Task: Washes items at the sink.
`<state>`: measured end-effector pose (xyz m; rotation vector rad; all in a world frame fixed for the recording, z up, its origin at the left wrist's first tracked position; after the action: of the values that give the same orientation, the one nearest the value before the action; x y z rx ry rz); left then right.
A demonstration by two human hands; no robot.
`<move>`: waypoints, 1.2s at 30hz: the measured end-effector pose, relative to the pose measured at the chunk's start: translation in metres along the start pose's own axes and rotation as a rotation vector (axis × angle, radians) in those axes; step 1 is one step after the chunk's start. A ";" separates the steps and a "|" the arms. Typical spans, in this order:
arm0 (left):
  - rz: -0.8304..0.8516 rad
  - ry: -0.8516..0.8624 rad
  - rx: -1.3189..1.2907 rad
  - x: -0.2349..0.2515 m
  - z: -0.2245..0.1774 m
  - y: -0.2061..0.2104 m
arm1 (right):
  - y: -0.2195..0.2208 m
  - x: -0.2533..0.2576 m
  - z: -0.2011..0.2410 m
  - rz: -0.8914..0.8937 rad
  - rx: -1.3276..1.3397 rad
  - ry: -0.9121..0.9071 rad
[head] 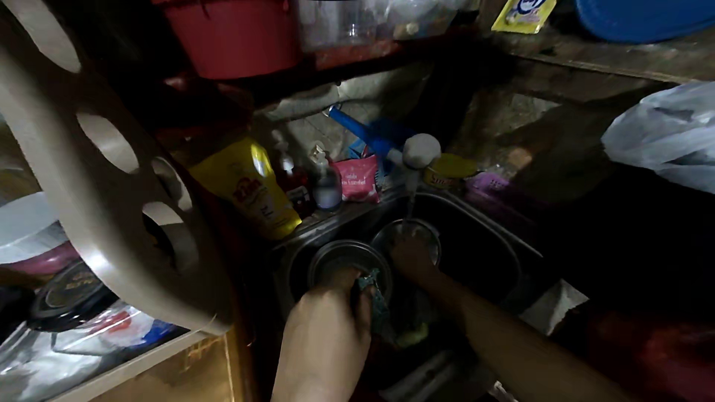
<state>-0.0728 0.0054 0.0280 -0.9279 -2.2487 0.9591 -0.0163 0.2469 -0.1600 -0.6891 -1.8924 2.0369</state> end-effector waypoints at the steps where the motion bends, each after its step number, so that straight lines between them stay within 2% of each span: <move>1: 0.007 0.002 -0.004 -0.001 -0.002 -0.001 | -0.007 -0.002 0.002 -0.008 0.004 -0.011; 7: -0.022 0.025 0.036 0.000 0.000 0.002 | -0.035 -0.009 0.002 -0.088 0.149 0.106; 12: -0.026 0.033 0.044 0.000 0.000 0.002 | -0.045 -0.009 0.005 0.150 0.202 0.244; 17: -0.024 0.024 0.041 0.001 0.000 0.002 | -0.037 -0.010 -0.010 0.211 0.203 0.289; 20: -0.032 0.012 0.033 0.001 0.000 0.000 | -0.042 -0.006 -0.016 0.179 0.190 0.295; 25: -0.028 -0.018 0.004 0.002 0.001 -0.002 | -0.056 -0.001 -0.017 0.234 0.330 0.289; 27: -0.013 -0.029 0.001 0.002 0.002 -0.001 | -0.048 0.004 -0.028 0.172 0.427 0.323; 31: 0.024 -0.040 -0.015 0.002 0.001 0.000 | -0.028 0.008 -0.051 -0.142 0.758 0.281; 36: 0.146 -0.085 -0.027 0.000 -0.003 0.002 | -0.032 -0.018 -0.036 -0.258 0.980 0.328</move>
<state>-0.0693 0.0075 0.0285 -1.0950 -2.2947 1.0530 0.0142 0.2719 -0.1270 -0.4273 -0.6079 2.1515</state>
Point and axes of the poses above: each hand's wrist, its own x-axis towards the middle knuckle, its own y-axis out of the palm, z = x × y, the point moved 8 cm from there along x, towards the middle knuckle, and after that the axes turned 7 degrees about -y, right-handed, at the moved point
